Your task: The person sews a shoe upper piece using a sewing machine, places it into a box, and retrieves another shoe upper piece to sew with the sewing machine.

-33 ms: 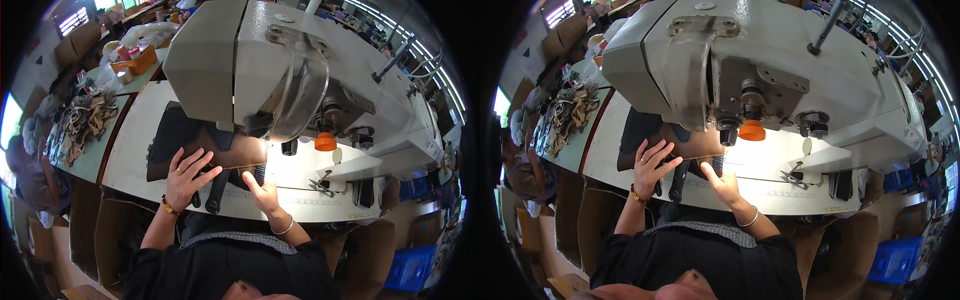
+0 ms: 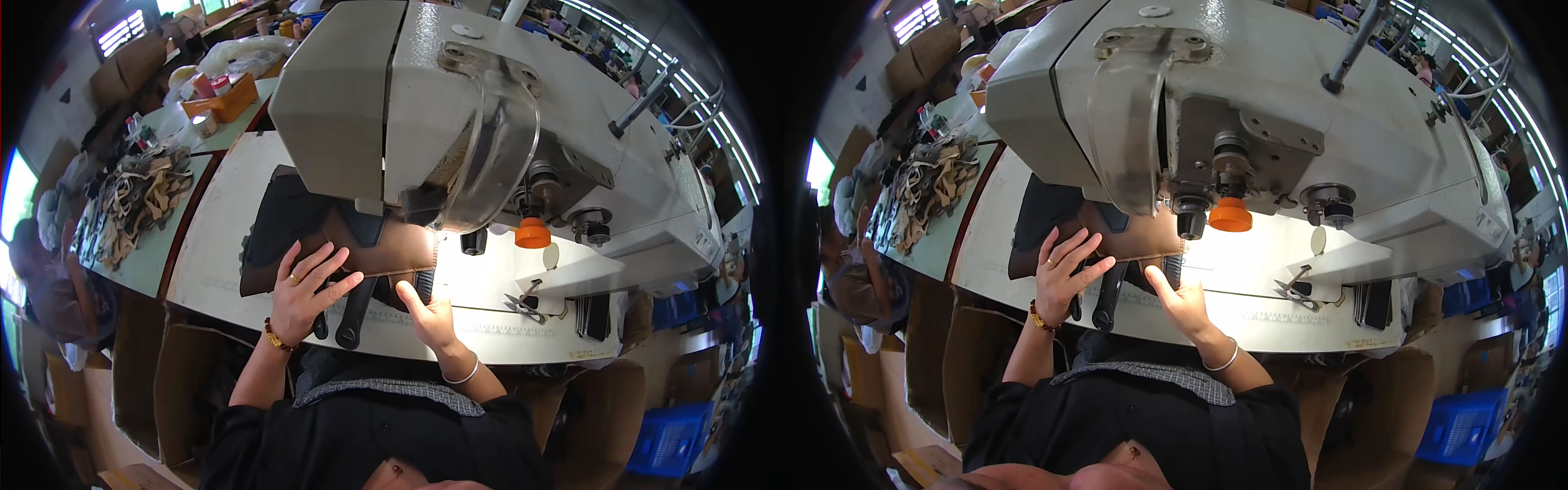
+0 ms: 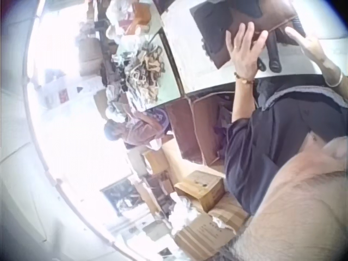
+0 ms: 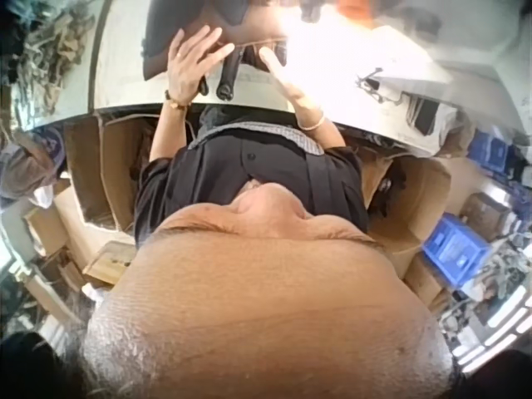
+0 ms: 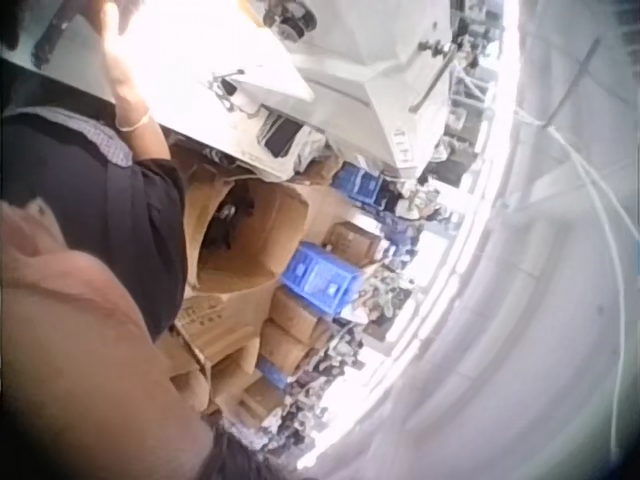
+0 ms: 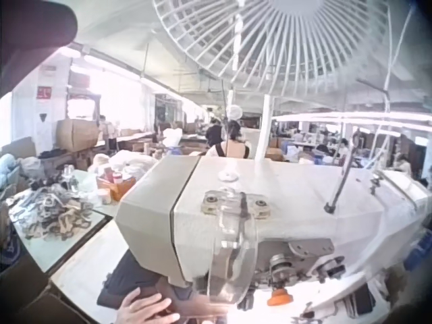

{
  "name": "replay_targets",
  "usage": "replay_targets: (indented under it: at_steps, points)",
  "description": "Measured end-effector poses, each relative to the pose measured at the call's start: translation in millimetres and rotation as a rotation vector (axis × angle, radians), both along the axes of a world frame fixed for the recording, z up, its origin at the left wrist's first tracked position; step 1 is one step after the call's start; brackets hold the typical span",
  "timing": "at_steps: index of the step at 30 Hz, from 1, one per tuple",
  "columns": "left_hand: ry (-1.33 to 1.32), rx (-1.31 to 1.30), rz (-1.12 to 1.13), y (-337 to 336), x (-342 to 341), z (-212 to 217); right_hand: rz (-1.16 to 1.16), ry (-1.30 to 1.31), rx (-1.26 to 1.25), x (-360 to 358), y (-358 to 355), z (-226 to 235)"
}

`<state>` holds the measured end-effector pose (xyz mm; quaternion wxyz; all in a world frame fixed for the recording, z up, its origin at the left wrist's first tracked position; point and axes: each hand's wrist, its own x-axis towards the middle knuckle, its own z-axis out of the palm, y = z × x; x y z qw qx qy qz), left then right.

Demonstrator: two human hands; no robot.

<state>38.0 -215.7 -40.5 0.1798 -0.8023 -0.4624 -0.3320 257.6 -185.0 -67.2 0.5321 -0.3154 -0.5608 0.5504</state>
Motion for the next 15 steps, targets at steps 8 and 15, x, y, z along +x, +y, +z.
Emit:
replay_targets:
  at_steps: [8,15]
  points:
    - [-0.010,-0.007,-0.008,0.4,-0.1,1.5,0.032,-0.041,-0.030,3.5,0.1,-4.4]
    - [0.004,-0.032,-0.002,-0.9,0.1,2.9,-0.029,0.007,0.003,-1.8,-1.4,0.5]
